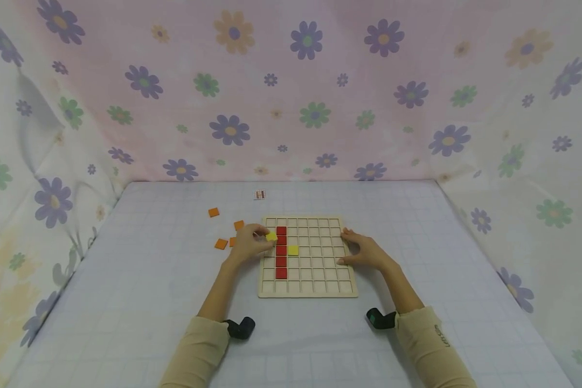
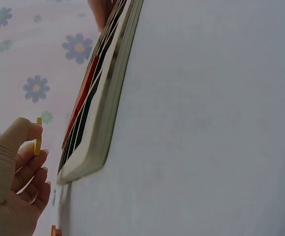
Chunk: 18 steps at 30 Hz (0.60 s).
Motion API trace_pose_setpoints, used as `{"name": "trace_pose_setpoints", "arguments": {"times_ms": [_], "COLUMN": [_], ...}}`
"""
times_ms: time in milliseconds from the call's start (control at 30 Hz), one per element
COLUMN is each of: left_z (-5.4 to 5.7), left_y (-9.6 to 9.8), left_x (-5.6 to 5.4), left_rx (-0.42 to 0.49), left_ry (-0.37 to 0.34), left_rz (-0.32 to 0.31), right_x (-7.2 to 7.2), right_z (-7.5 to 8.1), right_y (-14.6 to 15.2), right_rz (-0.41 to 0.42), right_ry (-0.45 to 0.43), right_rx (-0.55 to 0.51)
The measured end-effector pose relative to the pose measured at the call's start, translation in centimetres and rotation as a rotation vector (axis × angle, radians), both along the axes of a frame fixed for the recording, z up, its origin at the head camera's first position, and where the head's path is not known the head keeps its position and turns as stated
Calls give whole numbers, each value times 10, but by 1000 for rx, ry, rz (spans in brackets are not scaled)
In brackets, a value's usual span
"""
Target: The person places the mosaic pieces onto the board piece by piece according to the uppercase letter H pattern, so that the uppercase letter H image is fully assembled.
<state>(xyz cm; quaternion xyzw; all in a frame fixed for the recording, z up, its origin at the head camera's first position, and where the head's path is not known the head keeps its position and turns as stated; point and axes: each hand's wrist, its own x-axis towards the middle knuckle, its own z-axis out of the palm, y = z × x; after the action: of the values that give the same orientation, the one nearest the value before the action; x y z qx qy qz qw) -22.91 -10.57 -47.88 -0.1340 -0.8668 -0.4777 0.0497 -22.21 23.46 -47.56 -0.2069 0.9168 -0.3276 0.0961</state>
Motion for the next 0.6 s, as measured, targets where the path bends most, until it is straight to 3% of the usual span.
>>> {"name": "trace_pose_setpoints", "arguments": {"times_ms": [367,600], "left_z": [0,-3], "left_y": [43,60], "left_x": [-5,-4], "left_rx": [24,-59], "left_ry": [6,-8], "left_rz": [-162,-236], "right_x": [1,1], "right_z": [0,0], "right_y": [-1,0], "right_rz": [0,-2], "right_ry": [-3,0], "right_rx": [-16,-20]}}
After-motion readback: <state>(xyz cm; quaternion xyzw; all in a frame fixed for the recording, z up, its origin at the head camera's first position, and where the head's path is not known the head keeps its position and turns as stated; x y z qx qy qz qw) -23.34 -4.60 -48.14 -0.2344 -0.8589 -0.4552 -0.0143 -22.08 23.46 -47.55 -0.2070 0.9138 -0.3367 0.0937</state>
